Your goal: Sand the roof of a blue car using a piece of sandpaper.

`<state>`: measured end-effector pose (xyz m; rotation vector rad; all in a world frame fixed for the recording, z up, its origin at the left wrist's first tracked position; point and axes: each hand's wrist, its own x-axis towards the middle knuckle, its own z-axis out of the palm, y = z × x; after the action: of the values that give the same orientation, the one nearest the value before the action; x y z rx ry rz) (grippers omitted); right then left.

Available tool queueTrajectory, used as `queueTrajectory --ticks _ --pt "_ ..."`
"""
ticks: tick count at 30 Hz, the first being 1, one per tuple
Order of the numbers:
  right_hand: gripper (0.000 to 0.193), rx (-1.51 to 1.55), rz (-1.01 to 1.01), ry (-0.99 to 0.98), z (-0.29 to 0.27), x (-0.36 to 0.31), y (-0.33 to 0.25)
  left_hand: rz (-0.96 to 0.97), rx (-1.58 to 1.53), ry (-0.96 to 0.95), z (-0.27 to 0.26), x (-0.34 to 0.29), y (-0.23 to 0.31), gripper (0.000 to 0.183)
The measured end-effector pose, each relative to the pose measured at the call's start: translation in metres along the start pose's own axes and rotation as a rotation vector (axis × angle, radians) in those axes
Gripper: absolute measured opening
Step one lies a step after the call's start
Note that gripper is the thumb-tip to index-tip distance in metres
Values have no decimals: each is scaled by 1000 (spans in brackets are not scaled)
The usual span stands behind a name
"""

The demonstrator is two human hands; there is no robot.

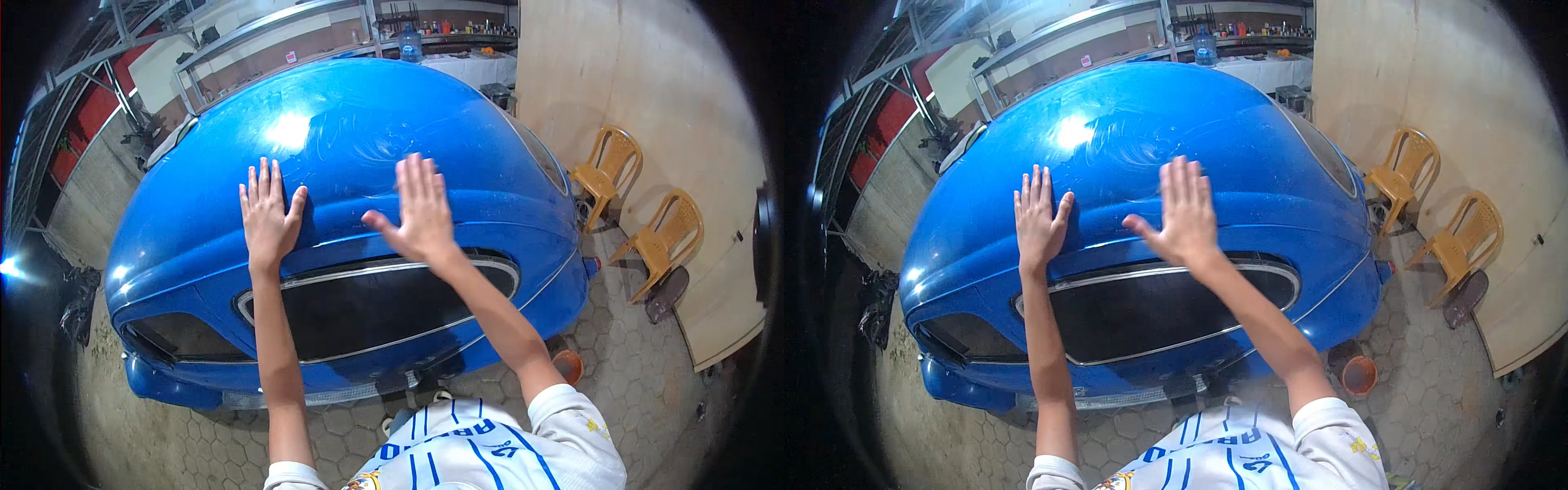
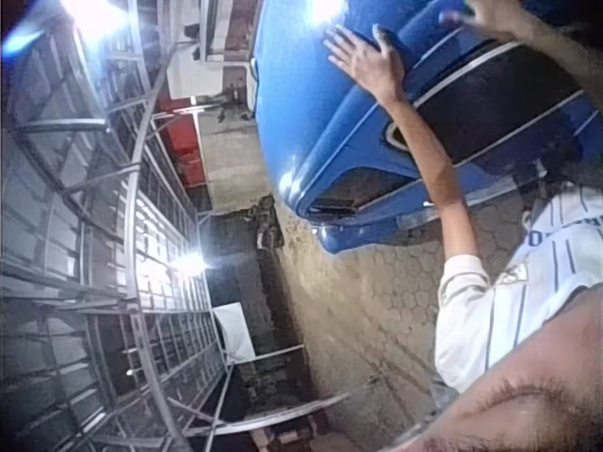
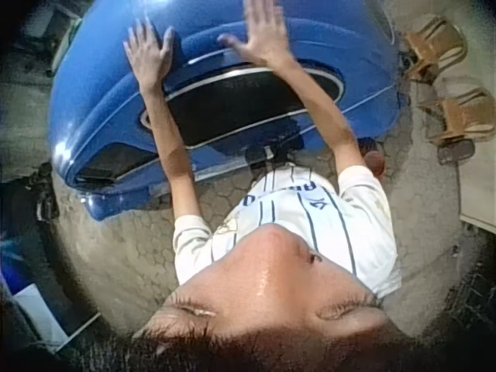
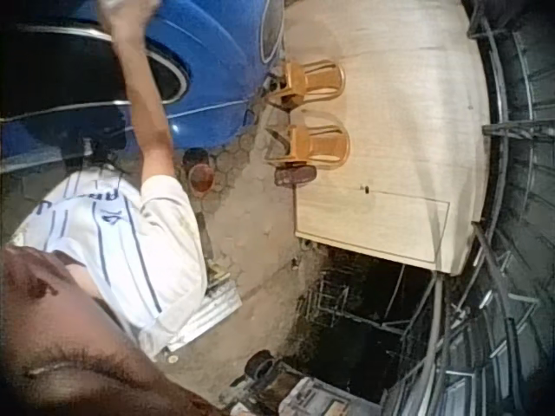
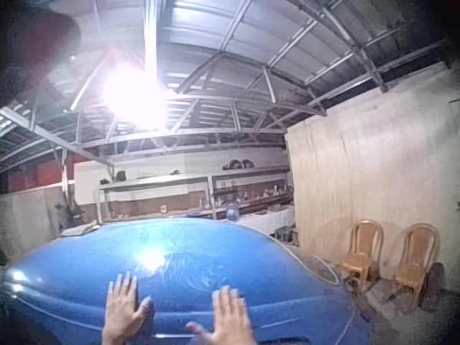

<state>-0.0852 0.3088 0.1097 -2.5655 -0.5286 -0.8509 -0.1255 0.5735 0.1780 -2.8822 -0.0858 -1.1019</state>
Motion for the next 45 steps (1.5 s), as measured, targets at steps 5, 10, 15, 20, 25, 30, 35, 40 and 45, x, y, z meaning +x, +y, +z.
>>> queueTrajectory --ticks 5,10,15,20,25,30,35,40,45 --pt "127 111 208 -32 -6 87 52 -42 89 -6 14 10 38 75" --pt "127 231 -72 5 13 55 -21 61 -67 -5 17 10 38 69" --pt "126 41 39 -23 -8 -2 21 165 -41 -23 10 6 39 66" --pt "128 159 334 -16 -16 35 82 249 -56 -56 6 8 56 69" --pt "128 190 5 -13 -2 15 24 218 -26 -31 14 9 59 71" --pt "125 89 -47 -68 -18 -35 47 195 -50 -21 12 7 53 70" --pt "121 197 53 -18 -16 16 86 192 -57 -4 17 14 87 66" --pt "117 256 -217 -42 -15 -2 67 196 -22 24 29 19 110 57" --pt "114 238 -382 -133 -36 -38 113 139 -7 -18 25 10 115 57"
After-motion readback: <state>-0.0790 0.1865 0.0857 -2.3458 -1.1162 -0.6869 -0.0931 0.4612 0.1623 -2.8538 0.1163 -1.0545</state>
